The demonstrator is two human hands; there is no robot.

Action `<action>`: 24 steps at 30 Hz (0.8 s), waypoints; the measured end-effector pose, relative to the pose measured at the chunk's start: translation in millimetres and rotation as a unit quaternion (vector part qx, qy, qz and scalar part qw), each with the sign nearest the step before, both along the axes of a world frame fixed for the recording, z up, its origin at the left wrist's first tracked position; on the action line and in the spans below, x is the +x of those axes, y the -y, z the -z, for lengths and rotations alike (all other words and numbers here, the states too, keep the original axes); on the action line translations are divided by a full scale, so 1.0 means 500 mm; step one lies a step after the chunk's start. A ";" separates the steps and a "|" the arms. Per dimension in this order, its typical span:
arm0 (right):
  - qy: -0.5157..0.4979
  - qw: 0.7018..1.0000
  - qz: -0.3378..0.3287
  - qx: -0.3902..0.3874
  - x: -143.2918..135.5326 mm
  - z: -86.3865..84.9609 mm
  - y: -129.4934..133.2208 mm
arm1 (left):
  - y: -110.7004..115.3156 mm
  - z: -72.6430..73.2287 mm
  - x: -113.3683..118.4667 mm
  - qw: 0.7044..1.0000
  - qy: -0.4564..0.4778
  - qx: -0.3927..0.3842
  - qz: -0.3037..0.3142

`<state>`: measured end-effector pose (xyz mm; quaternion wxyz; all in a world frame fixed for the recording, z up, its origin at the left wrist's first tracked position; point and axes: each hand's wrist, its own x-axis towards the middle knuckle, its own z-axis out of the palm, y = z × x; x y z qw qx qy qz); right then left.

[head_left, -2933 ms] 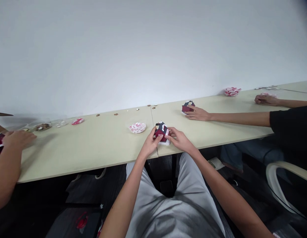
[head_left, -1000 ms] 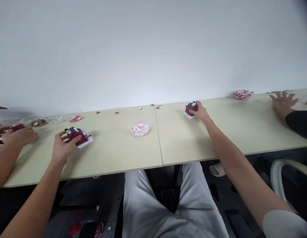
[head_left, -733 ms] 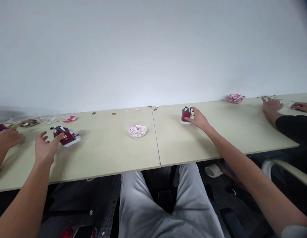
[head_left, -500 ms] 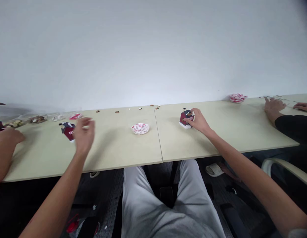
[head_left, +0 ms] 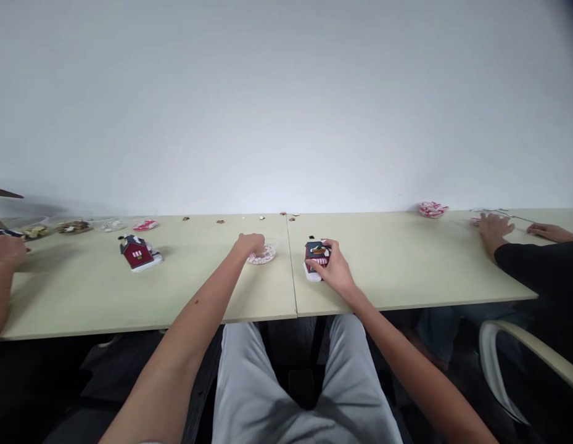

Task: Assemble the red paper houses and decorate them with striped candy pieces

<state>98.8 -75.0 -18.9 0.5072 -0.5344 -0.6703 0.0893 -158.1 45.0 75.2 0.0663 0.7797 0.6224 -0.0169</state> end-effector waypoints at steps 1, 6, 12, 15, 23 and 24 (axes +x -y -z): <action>-0.010 1.000 -0.008 0.001 0.000 0.002 0.007 | 0.003 0.003 -0.001 1.000 -0.003 0.007 0.004; -0.055 0.998 -0.012 0.004 0.009 0.010 0.028 | 0.022 -0.001 -0.012 0.998 -0.014 0.055 0.008; -0.073 0.997 -0.003 0.008 0.010 0.016 0.028 | 0.076 -0.021 0.008 0.989 0.030 0.145 0.007; -0.087 0.996 -0.004 0.018 0.011 0.020 0.026 | 0.118 -0.008 0.035 0.973 0.083 0.209 0.042; -0.018 0.996 -0.041 0.083 0.025 0.020 0.035 | 0.157 0.116 0.104 0.877 0.372 0.210 0.222; -0.013 0.996 -0.044 0.080 0.027 0.020 0.036 | 0.159 0.130 0.111 0.877 0.361 0.201 0.247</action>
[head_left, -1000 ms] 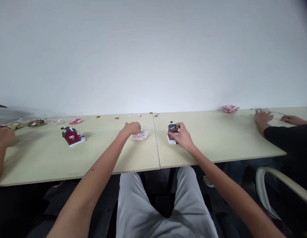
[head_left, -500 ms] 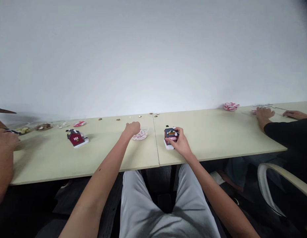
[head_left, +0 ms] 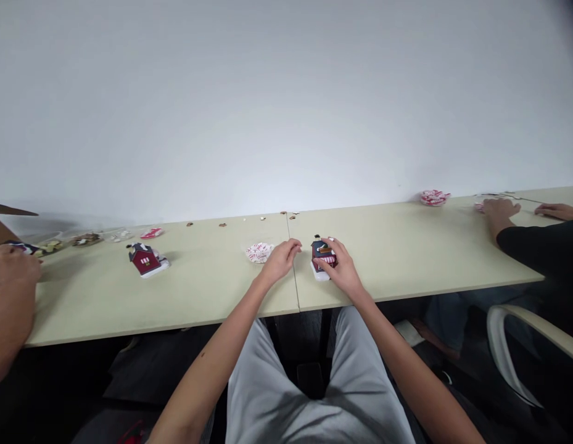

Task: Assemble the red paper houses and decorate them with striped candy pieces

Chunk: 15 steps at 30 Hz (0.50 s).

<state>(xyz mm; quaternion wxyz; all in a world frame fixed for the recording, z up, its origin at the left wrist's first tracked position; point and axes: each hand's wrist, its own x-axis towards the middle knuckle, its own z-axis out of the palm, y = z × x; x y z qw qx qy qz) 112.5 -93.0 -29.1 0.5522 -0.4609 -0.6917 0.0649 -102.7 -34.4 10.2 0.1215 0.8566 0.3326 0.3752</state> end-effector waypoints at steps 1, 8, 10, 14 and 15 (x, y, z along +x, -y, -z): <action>0.004 1.000 -0.003 -0.004 0.002 0.001 0.000 | 0.002 0.012 0.005 0.999 -0.023 0.007 0.022; 0.033 0.999 -0.005 -0.014 0.008 0.012 -0.004 | 0.007 0.039 0.001 0.994 -0.080 0.081 0.001; 0.038 0.999 -0.002 -0.013 0.007 0.011 -0.002 | 0.006 0.037 -0.004 0.997 -0.051 0.056 -0.018; 0.050 0.999 0.004 -0.010 0.004 0.008 0.001 | 0.016 0.036 0.010 0.999 0.033 -0.042 0.011; 0.052 0.999 0.004 -0.009 0.004 0.008 0.001 | 0.019 0.037 0.020 0.995 0.064 -0.073 0.022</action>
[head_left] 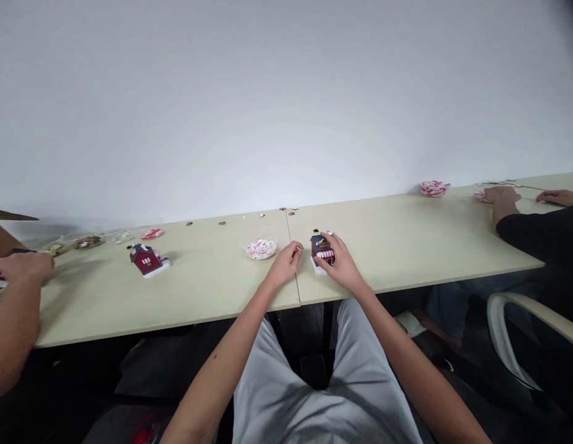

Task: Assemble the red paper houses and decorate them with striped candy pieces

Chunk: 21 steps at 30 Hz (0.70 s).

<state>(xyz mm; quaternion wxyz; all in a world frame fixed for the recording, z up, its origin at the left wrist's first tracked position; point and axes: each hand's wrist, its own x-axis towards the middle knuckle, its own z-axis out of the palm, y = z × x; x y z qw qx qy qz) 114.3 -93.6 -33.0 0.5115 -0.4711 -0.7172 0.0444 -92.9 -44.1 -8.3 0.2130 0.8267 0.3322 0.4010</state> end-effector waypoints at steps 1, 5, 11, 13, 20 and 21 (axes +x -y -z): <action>0.001 1.000 0.000 0.002 -0.001 0.000 0.000 | 0.004 0.002 0.011 0.999 0.037 -0.035 0.010; -0.002 1.000 -0.007 0.015 -0.001 0.000 0.000 | 0.015 0.014 0.057 0.959 0.199 -0.198 0.042; -0.015 0.999 -0.038 0.019 0.002 -0.005 0.004 | 0.027 0.019 0.071 0.913 0.259 -0.307 0.071; -0.014 0.999 -0.042 0.022 0.003 -0.006 0.004 | 0.028 0.018 0.067 0.910 0.262 -0.312 0.080; -0.018 0.999 -0.046 0.016 0.003 -0.005 0.003 | 0.027 0.020 0.059 0.911 0.251 -0.311 0.104; -0.019 0.999 -0.047 0.015 0.003 -0.005 0.003 | 0.028 0.019 0.058 0.911 0.247 -0.313 0.104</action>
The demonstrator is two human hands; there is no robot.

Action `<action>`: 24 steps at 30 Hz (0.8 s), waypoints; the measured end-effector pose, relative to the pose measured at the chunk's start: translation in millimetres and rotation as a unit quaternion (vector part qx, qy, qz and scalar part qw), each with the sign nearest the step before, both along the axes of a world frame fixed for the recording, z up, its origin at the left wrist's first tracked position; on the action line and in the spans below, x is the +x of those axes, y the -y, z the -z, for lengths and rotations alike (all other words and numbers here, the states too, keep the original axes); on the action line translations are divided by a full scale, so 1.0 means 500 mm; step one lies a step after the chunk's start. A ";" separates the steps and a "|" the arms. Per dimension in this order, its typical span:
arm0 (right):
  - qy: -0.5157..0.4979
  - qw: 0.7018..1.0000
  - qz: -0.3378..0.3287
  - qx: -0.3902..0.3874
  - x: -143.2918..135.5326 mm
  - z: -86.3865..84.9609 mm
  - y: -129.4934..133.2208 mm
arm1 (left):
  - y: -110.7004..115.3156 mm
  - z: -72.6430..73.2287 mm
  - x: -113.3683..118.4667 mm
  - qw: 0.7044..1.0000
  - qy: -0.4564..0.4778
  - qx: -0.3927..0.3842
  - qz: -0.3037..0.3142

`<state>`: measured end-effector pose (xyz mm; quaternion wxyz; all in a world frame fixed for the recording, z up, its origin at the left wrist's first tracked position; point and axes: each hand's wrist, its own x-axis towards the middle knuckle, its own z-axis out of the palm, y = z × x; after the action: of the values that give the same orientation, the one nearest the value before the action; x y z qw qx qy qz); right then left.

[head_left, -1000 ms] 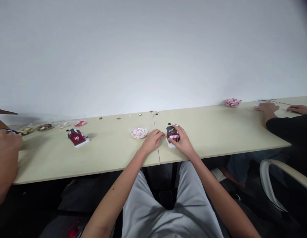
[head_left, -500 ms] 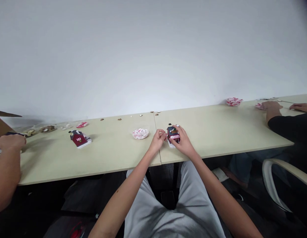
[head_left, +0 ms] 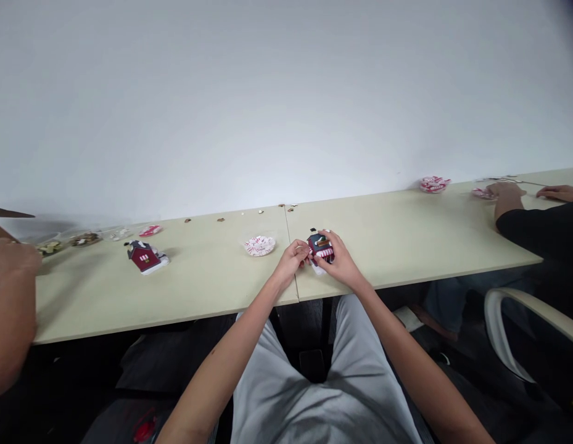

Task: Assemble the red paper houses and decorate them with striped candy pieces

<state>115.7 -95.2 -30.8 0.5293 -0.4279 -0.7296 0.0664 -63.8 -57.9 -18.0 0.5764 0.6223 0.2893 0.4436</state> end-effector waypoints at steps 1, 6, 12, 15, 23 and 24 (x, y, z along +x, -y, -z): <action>-0.001 1.000 -0.001 -0.001 0.000 0.000 0.000 | 0.001 -0.001 -0.001 1.000 -0.003 -0.001 0.001; 0.000 1.000 -0.008 -0.003 0.000 -0.005 0.005 | 0.004 -0.005 -0.001 1.000 -0.002 -0.008 -0.008; -0.002 1.000 -0.010 -0.005 0.000 -0.009 0.009 | 0.002 0.001 0.000 0.999 -0.035 0.032 -0.011; -0.003 1.000 -0.009 -0.003 0.001 -0.008 0.008 | 0.000 0.010 0.005 0.994 -0.073 0.075 -0.020; -0.033 0.999 -0.023 -0.031 0.007 -0.016 0.020 | 0.000 0.014 -0.003 0.977 -0.135 0.142 -0.079; -0.033 0.998 -0.035 -0.040 0.010 -0.018 0.025 | 0.002 0.009 -0.011 0.978 -0.140 0.146 -0.057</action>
<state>120.8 -107.6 -21.7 0.5327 -0.4207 -0.7230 0.1283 -69.1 -59.0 -22.5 0.4071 0.7377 0.3344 0.4222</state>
